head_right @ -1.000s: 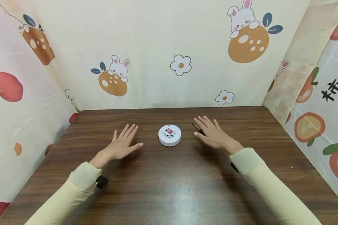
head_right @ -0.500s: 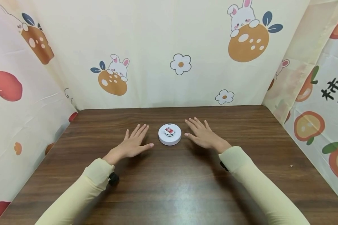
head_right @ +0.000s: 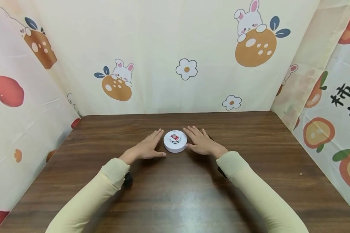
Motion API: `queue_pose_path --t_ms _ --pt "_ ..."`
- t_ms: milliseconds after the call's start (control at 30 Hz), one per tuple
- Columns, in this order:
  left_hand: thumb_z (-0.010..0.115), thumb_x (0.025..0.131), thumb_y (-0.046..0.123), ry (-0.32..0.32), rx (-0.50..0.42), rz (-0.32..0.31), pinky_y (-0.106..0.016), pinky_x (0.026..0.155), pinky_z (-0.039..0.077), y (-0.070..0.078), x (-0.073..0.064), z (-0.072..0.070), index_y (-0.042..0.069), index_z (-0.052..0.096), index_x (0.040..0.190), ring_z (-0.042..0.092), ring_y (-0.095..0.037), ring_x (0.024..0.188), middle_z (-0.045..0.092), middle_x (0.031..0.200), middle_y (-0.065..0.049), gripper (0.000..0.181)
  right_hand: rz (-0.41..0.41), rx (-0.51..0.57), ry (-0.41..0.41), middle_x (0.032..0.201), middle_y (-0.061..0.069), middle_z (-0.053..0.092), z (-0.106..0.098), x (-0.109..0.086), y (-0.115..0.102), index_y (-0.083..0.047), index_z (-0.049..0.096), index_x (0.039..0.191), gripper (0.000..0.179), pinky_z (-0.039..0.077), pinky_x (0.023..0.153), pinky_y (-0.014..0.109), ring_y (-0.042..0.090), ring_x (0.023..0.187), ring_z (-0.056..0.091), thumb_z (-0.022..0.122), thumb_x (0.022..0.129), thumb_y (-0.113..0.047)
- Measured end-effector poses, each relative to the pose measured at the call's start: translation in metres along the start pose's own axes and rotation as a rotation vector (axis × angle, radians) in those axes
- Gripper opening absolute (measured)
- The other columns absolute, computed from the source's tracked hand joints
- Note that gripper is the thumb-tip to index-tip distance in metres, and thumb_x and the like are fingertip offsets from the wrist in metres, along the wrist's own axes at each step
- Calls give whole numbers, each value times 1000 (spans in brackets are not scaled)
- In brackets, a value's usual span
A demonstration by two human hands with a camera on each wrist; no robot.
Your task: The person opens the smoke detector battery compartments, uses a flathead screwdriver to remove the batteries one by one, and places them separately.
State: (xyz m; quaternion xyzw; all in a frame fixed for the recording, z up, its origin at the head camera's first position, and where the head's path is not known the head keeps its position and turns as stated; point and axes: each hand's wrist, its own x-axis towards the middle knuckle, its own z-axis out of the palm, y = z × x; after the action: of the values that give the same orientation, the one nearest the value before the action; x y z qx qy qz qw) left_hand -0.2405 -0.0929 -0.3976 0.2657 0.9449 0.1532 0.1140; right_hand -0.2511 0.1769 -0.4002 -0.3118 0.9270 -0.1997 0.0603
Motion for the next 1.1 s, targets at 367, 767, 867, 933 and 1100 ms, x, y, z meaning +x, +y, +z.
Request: queue_pose_path --t_ms 367,767,867,933,1100 --pt "68 90 31 -48 -170 12 -38 116 20 13 18 6 -1 6 151 14 -26 142 9 157 -18 93 13 196 -133 151 29 16 3 13 -7 2 15 150 79 23 112 54 41 138 20 65 92 -16" --pt "71 86 23 37 -244 -29 -40 114 25 16 27 8 -7 19 148 27 -31 138 26 151 -23 86 7 180 -116 143 29 31 3 19 -11 7 22 147 75 29 110 52 39 132 32 66 91 -15" --pt "71 87 23 39 -257 -25 -41 114 25 15 27 8 -7 20 148 27 -31 137 26 151 -23 85 6 177 -112 143 29 31 3 18 -10 7 23 147 74 29 110 52 39 132 32 66 91 -15" --pt "71 87 22 41 -259 -13 -40 114 24 14 28 8 -7 21 147 27 -31 137 27 150 -24 84 2 179 -110 142 29 31 3 18 -10 8 23 146 73 29 110 53 39 132 32 66 91 -14" --pt "72 86 19 61 -287 27 -39 113 27 11 28 6 -10 26 145 33 -31 135 34 146 -24 80 -4 210 -115 141 27 34 0 18 -7 7 25 146 70 30 109 53 37 130 34 64 92 -16"
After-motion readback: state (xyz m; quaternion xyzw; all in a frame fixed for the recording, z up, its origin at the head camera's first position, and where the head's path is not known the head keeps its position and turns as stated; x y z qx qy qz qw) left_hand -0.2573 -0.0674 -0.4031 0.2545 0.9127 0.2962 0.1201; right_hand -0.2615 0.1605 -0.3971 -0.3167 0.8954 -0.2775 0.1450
